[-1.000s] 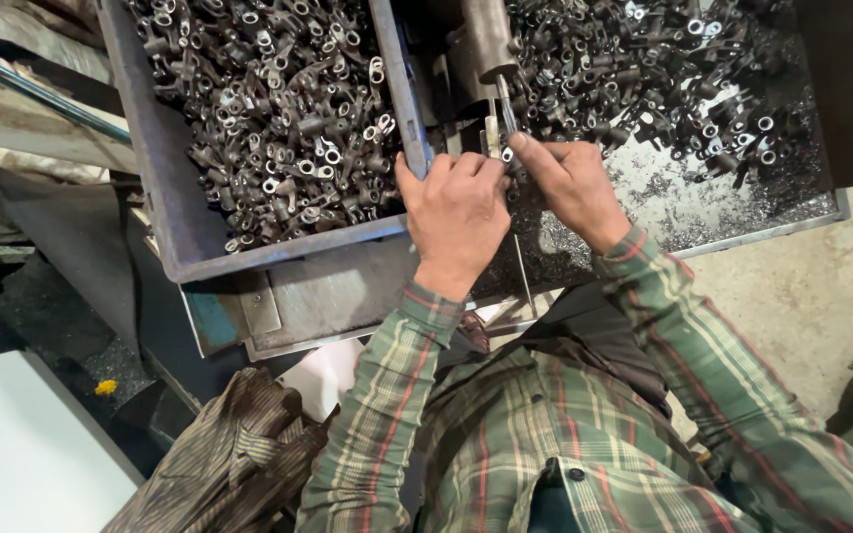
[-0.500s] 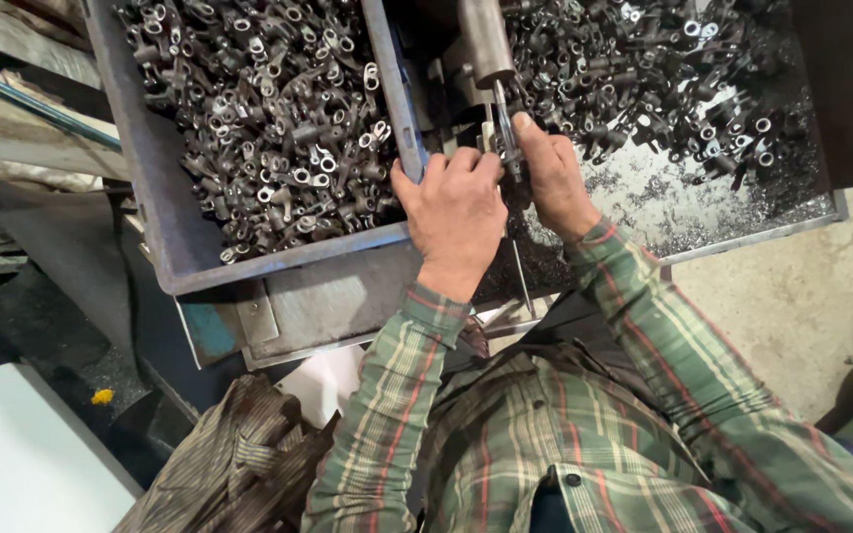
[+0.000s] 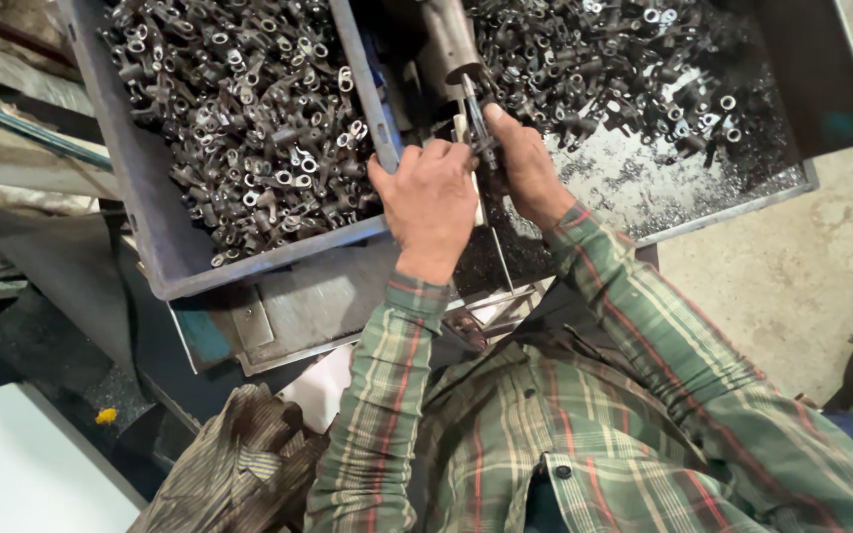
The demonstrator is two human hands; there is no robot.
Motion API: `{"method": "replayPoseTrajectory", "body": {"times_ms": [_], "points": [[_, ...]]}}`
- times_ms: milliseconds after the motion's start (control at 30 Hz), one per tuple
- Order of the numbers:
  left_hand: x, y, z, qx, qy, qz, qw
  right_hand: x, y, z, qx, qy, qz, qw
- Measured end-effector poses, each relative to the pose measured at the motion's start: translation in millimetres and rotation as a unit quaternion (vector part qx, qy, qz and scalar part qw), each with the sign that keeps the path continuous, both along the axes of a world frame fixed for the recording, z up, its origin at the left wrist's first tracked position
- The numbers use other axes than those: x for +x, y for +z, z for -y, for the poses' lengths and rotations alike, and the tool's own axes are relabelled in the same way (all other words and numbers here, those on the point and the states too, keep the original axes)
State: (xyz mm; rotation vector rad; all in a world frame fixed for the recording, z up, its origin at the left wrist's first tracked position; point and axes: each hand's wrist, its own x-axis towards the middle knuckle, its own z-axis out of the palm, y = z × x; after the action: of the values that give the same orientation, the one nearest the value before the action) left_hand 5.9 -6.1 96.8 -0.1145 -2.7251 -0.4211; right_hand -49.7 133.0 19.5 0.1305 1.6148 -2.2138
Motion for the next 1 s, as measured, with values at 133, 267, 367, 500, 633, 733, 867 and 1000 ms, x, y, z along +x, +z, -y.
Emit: {"method": "replayPoseTrajectory", "body": {"times_ms": [133,267,367,500,633,733,867,1000], "points": [[4.7,5.0,4.2,0.015,-0.028,0.014,0.999,9.3,-3.6,-0.8,0.039,-0.03,0.035,0.998],[13.2,9.5,19.1,0.022,-0.116,0.06,0.991,48.8,-13.8,-18.3,0.064,0.021,-0.001,0.998],[17.9,7.0,30.5,0.088,-0.168,0.032,0.981,64.1,-17.8,-39.0,0.104,0.057,-0.009,0.993],[20.5,-1.3,43.8,0.559,-0.035,0.094,0.823,59.0,-14.7,-81.1,0.291,0.001,-0.078,0.954],[11.3,-5.9,50.5,0.733,-0.102,-0.052,0.67,26.5,-12.1,-102.5,0.414,-0.034,-0.273,0.867],[13.7,-4.9,46.8,0.597,-0.078,0.007,0.798,7.9,-17.2,-96.0,0.529,-0.017,-0.388,0.755],[15.1,0.0,33.2,0.324,-0.088,0.023,0.942,0.2,-24.2,-85.7,0.576,-0.013,-0.39,0.719],[12.6,4.6,23.9,0.126,-0.107,0.015,0.986,16.6,-11.8,-93.6,0.528,-0.043,-0.414,0.74]]}}
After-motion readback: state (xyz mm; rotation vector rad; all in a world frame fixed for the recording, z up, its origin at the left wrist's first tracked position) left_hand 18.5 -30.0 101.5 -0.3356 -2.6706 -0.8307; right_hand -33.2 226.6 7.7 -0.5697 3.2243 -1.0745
